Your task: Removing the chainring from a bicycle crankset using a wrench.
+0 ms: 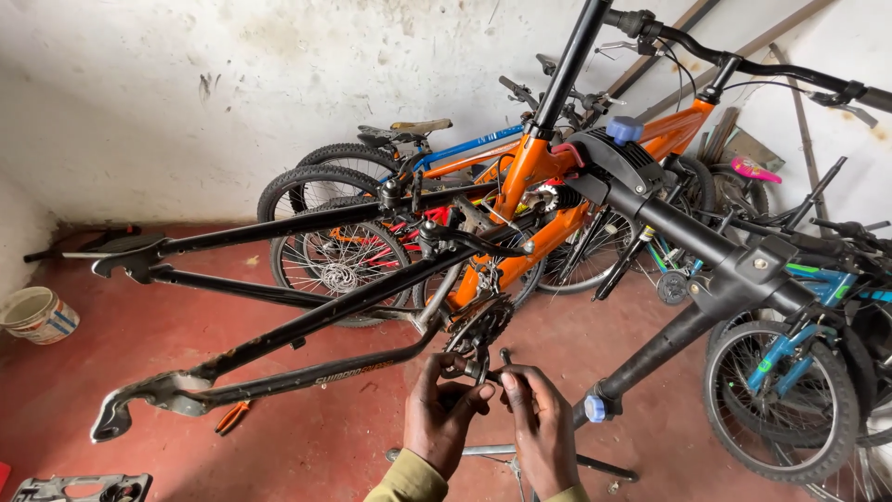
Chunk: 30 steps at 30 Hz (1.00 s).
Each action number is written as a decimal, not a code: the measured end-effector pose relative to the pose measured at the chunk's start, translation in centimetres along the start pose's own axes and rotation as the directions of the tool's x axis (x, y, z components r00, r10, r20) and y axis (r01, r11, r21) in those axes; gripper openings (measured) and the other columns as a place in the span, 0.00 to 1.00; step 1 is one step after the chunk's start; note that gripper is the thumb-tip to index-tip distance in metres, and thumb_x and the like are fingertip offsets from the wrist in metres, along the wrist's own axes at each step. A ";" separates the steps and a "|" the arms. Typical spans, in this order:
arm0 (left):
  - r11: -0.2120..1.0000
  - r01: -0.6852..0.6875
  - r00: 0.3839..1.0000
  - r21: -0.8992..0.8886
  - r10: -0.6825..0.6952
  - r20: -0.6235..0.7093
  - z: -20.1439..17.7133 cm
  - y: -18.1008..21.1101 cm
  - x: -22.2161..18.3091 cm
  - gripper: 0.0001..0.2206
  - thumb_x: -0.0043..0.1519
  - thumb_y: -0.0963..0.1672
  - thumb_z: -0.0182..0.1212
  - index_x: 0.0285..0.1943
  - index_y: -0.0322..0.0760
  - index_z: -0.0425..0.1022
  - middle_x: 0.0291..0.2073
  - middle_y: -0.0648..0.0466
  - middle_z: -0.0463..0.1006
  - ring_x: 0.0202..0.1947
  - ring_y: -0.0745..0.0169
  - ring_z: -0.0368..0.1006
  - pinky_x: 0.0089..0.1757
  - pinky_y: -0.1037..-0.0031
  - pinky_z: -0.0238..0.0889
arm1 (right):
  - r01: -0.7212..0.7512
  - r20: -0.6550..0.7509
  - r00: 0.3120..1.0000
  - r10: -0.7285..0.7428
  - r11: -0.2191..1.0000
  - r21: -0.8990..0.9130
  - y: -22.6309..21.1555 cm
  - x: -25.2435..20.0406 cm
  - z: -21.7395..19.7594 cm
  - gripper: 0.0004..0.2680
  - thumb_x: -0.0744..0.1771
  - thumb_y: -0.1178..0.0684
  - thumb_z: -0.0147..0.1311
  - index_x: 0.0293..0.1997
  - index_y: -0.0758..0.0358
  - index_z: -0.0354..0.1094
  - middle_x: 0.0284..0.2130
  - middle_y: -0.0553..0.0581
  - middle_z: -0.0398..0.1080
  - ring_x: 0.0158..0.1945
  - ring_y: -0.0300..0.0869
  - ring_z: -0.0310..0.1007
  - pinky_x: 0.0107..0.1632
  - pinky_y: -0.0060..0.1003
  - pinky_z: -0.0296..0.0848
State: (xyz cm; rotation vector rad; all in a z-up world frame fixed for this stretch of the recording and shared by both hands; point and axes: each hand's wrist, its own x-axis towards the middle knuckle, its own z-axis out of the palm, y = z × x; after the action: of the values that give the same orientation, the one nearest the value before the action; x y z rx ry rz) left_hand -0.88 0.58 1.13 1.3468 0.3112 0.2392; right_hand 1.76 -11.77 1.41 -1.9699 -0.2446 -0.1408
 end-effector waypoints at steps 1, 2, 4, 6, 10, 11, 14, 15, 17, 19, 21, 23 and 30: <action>1.000 0.012 1.000 -0.010 -0.012 -0.003 0.0 0.1 0.0 0.17 0.45 0.45 0.70 0.37 0.39 0.67 0.17 0.46 0.79 0.21 0.62 0.77 0.31 0.75 0.70 | -0.039 -0.008 0.999 0.040 0.995 0.091 -0.1 0.0 0.0 0.09 0.66 0.50 0.46 0.32 0.63 0.70 0.19 0.50 0.62 0.24 0.35 0.57 0.28 0.29 0.59; 1.000 0.012 1.000 -0.010 -0.012 -0.001 0.1 -0.3 0.1 0.17 0.45 0.45 0.70 0.37 0.39 0.67 0.17 0.46 0.79 0.21 0.62 0.77 0.31 0.75 0.70 | -0.039 -0.010 0.999 0.040 0.995 0.090 0.1 -0.1 0.3 0.09 0.66 0.50 0.46 0.32 0.63 0.70 0.19 0.50 0.62 0.24 0.35 0.57 0.28 0.29 0.59; 0.998 0.056 0.998 -0.020 -0.057 -0.018 0.2 -1.1 0.2 0.20 0.46 0.43 0.69 0.41 0.38 0.61 0.16 0.46 0.77 0.21 0.60 0.76 0.32 0.73 0.68 | -0.067 -0.069 0.992 0.102 0.916 0.396 0.6 -0.1 0.8 0.09 0.65 0.52 0.49 0.30 0.68 0.69 0.18 0.54 0.63 0.24 0.39 0.61 0.28 0.32 0.62; 0.999 0.043 0.999 -0.016 -0.043 -0.014 0.2 -1.4 0.4 0.20 0.47 0.45 0.68 0.42 0.37 0.62 0.16 0.46 0.77 0.20 0.60 0.76 0.31 0.73 0.68 | -0.149 -0.033 0.981 0.192 0.848 0.508 0.8 0.0 0.9 0.10 0.65 0.52 0.50 0.30 0.70 0.67 0.18 0.56 0.60 0.24 0.42 0.58 0.29 0.36 0.60; 0.999 -0.006 1.000 0.036 0.006 -0.008 0.0 -1.6 0.5 0.18 0.49 0.46 0.65 0.43 0.38 0.65 0.17 0.48 0.77 0.20 0.62 0.75 0.30 0.75 0.67 | -0.371 0.090 0.910 0.405 0.697 0.613 -0.8 -0.2 0.8 0.13 0.62 0.51 0.52 0.40 0.75 0.68 0.19 0.61 0.61 0.23 0.45 0.58 0.28 0.38 0.58; 0.999 -0.004 1.000 0.036 0.004 -0.005 0.0 -1.5 0.4 0.18 0.49 0.46 0.65 0.43 0.38 0.65 0.17 0.48 0.77 0.20 0.62 0.75 0.30 0.75 0.67 | -0.371 0.087 0.909 0.408 0.697 0.614 -0.1 -0.4 1.0 0.13 0.62 0.51 0.52 0.40 0.75 0.68 0.19 0.61 0.61 0.23 0.45 0.58 0.28 0.38 0.58; 1.000 0.002 1.000 0.013 -0.003 0.010 0.2 -1.0 0.2 0.16 0.49 0.44 0.66 0.44 0.39 0.67 0.19 0.49 0.78 0.22 0.63 0.75 0.30 0.76 0.68 | -0.456 0.215 0.875 0.435 0.590 0.666 2.1 -0.7 2.0 0.12 0.63 0.50 0.51 0.37 0.72 0.68 0.31 0.63 0.69 0.31 0.47 0.64 0.31 0.39 0.62; 0.989 0.098 0.995 -0.113 -0.094 0.033 0.4 -0.7 0.1 0.14 0.51 0.41 0.64 0.44 0.37 0.66 0.17 0.45 0.74 0.18 0.60 0.69 0.25 0.72 0.66 | -0.420 0.240 0.898 0.367 0.559 0.715 3.0 -0.9 2.7 0.12 0.63 0.49 0.52 0.35 0.72 0.68 0.27 0.61 0.68 0.28 0.45 0.62 0.30 0.37 0.61; 0.951 0.202 0.979 -0.232 -0.190 0.073 0.5 -0.8 -0.1 0.13 0.53 0.37 0.62 0.44 0.34 0.65 0.16 0.42 0.70 0.15 0.58 0.64 0.21 0.69 0.65 | -0.386 0.256 0.917 0.306 0.522 0.761 3.3 -1.2 3.1 0.12 0.63 0.48 0.52 0.33 0.72 0.69 0.24 0.59 0.66 0.25 0.43 0.61 0.29 0.36 0.60; 0.996 0.032 0.987 0.082 -0.045 0.156 0.1 -1.3 0.2 0.10 0.54 0.43 0.61 0.45 0.43 0.72 0.20 0.49 0.79 0.20 0.62 0.79 0.28 0.75 0.77 | -0.387 0.212 0.900 0.381 0.476 0.790 2.1 -1.3 3.1 0.12 0.64 0.51 0.48 0.38 0.73 0.70 0.31 0.65 0.72 0.36 0.50 0.71 0.36 0.40 0.63; 0.984 -0.015 0.994 0.179 -0.004 0.107 -0.4 -1.4 0.4 0.12 0.54 0.48 0.56 0.44 0.45 0.77 0.26 0.53 0.82 0.27 0.66 0.80 0.31 0.77 0.76 | -0.382 0.187 0.889 0.417 0.454 0.805 1.6 -1.3 3.1 0.12 0.64 0.50 0.48 0.42 0.71 0.70 0.33 0.65 0.74 0.36 0.50 0.71 0.34 0.40 0.63; 0.961 -0.055 0.996 0.270 0.036 0.077 -0.3 -3.3 0.7 0.18 0.55 0.53 0.50 0.43 0.47 0.81 0.33 0.58 0.85 0.34 0.71 0.81 0.35 0.78 0.75 | -0.371 0.149 0.874 0.462 0.437 0.819 0.8 -1.4 2.6 0.13 0.64 0.49 0.47 0.45 0.69 0.70 0.36 0.66 0.75 0.37 0.50 0.72 0.32 0.40 0.64; 0.949 0.304 0.936 0.081 -0.282 -0.211 -1.7 -13.1 5.5 0.14 0.62 0.46 0.43 0.36 0.38 0.76 0.08 0.50 0.69 0.12 0.62 0.62 0.25 0.71 0.54 | -0.458 0.062 0.761 0.646 0.467 0.756 3.7 -1.8 1.9 0.15 0.64 0.47 0.48 0.42 0.73 0.69 0.20 0.62 0.64 0.25 0.48 0.65 0.28 0.43 0.65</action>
State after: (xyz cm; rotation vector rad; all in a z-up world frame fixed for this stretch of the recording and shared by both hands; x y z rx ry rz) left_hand 3.59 1.29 -12.46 1.3702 0.6961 0.1047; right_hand 0.83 -11.60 -3.01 -1.0898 0.4724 0.1507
